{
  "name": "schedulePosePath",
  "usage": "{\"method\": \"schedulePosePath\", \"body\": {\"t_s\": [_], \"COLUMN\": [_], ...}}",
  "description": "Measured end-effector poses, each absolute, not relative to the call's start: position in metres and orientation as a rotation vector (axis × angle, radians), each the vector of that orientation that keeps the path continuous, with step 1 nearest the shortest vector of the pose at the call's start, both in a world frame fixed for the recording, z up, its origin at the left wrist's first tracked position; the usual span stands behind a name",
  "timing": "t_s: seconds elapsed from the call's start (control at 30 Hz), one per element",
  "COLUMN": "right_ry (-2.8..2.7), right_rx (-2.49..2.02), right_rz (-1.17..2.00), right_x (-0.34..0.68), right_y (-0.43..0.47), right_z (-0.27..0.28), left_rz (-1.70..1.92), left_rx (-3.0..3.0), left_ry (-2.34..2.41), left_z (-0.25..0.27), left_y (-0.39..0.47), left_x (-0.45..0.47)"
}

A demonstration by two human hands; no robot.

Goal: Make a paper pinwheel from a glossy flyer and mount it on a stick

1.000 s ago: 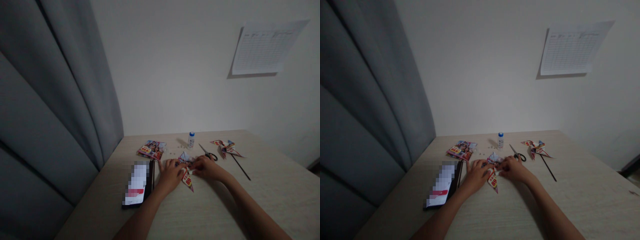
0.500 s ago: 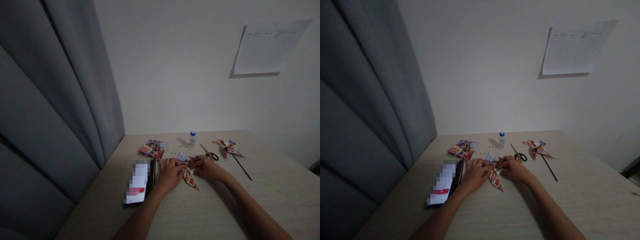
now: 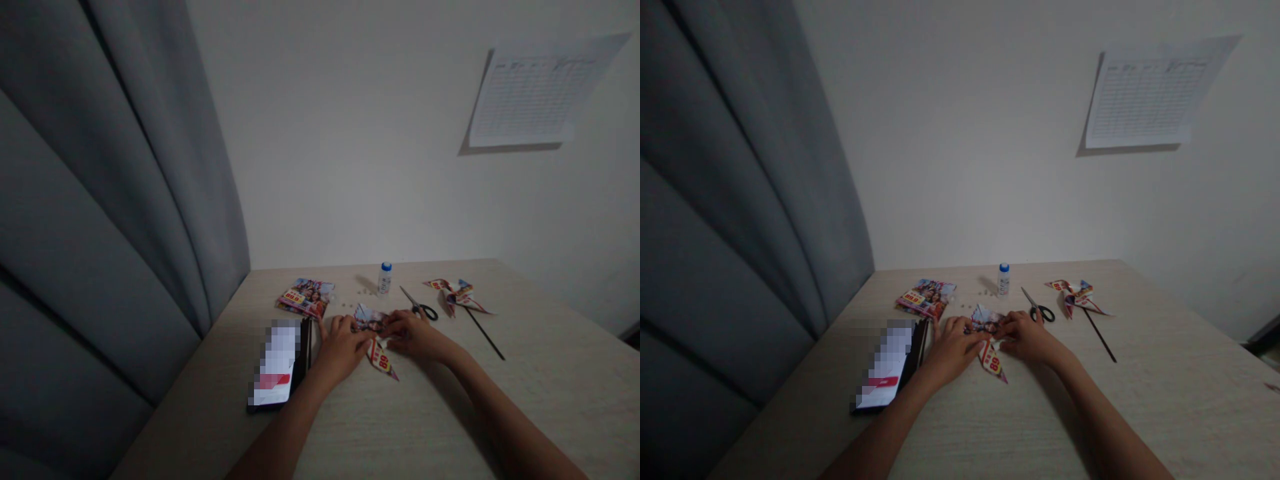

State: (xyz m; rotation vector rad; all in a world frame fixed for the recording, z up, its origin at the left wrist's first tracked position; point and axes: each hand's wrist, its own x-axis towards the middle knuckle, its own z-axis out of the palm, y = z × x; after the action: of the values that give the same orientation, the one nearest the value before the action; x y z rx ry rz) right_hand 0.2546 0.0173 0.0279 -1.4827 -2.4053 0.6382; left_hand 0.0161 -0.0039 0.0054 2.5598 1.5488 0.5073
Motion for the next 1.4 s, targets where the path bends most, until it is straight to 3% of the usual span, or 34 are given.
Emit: {"method": "schedulePosePath", "body": {"t_s": [1.4], "right_ry": [-2.418], "right_rx": [-1.504], "right_rz": [0.654], "right_x": [0.2539], "right_y": [0.0158], "right_z": [0.0306], "left_rz": [0.482], "left_rx": [2.494], "left_ry": [1.549], "left_z": [0.0053], "left_y": [-0.0023], "left_x": [0.0155]}}
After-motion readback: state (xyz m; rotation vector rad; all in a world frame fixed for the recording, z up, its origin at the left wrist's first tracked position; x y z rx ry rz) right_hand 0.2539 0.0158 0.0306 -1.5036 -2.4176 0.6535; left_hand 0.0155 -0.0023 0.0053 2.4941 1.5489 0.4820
